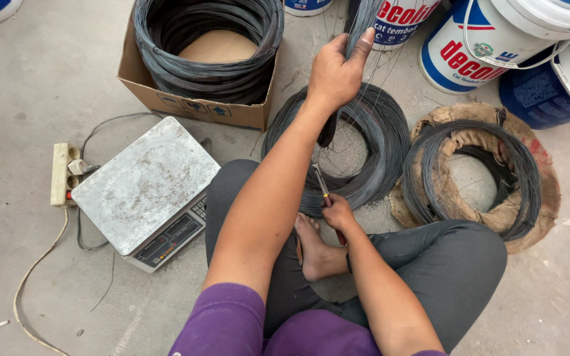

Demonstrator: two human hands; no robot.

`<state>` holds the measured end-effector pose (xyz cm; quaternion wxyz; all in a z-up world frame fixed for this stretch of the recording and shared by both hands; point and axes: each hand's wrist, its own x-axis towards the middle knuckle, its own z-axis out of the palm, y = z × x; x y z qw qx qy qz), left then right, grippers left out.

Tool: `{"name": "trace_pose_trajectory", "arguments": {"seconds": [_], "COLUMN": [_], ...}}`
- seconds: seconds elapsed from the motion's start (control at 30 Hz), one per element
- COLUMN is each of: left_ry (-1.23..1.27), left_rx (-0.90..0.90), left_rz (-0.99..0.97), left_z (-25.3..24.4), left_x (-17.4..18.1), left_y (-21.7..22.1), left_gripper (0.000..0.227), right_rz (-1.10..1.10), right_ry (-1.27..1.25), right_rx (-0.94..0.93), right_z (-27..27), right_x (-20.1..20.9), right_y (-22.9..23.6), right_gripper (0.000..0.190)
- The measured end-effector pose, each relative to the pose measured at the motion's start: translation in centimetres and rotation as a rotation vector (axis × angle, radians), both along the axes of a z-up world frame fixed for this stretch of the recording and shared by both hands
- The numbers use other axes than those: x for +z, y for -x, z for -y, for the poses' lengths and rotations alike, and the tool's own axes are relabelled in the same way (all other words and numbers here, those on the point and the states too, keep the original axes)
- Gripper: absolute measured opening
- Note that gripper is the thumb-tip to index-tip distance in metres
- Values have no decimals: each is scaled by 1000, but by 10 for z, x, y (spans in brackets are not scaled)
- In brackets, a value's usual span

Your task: The person sits on the floor and pulls a length of wire from a coil, then uses pliers to cut the wire. The person then places the cut wire onto a digital scale to weigh it.

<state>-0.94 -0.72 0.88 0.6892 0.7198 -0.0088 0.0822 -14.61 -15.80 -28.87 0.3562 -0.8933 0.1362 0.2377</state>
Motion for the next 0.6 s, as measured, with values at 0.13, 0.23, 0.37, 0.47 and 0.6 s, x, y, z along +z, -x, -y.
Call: {"name": "trace_pose_trajectory", "arguments": {"seconds": [0.13,0.23,0.37,0.47,0.6], "left_ry": [-1,2,-7,-26,-22], "left_rx": [12,2,-7,9,10], "left_rz": [-4,-11,-44,-35,-26], "left_z": [3,3,2,3,3], "left_x": [-1,0,2,0,-1], "left_y": [0,1,2,0,0], "left_gripper": [42,41,43,43,44], "right_rz": [-25,1,-8,3,-13], "right_ry": [12,-3,48,60,120], "right_rx": [-16,-3,12,-2,-27], "right_z": [-2,-2,-5,-3,-3], "right_x": [3,4,16,11,10], "right_y": [2,3,4,5,5], "right_gripper": [15,15,8,7,5]}}
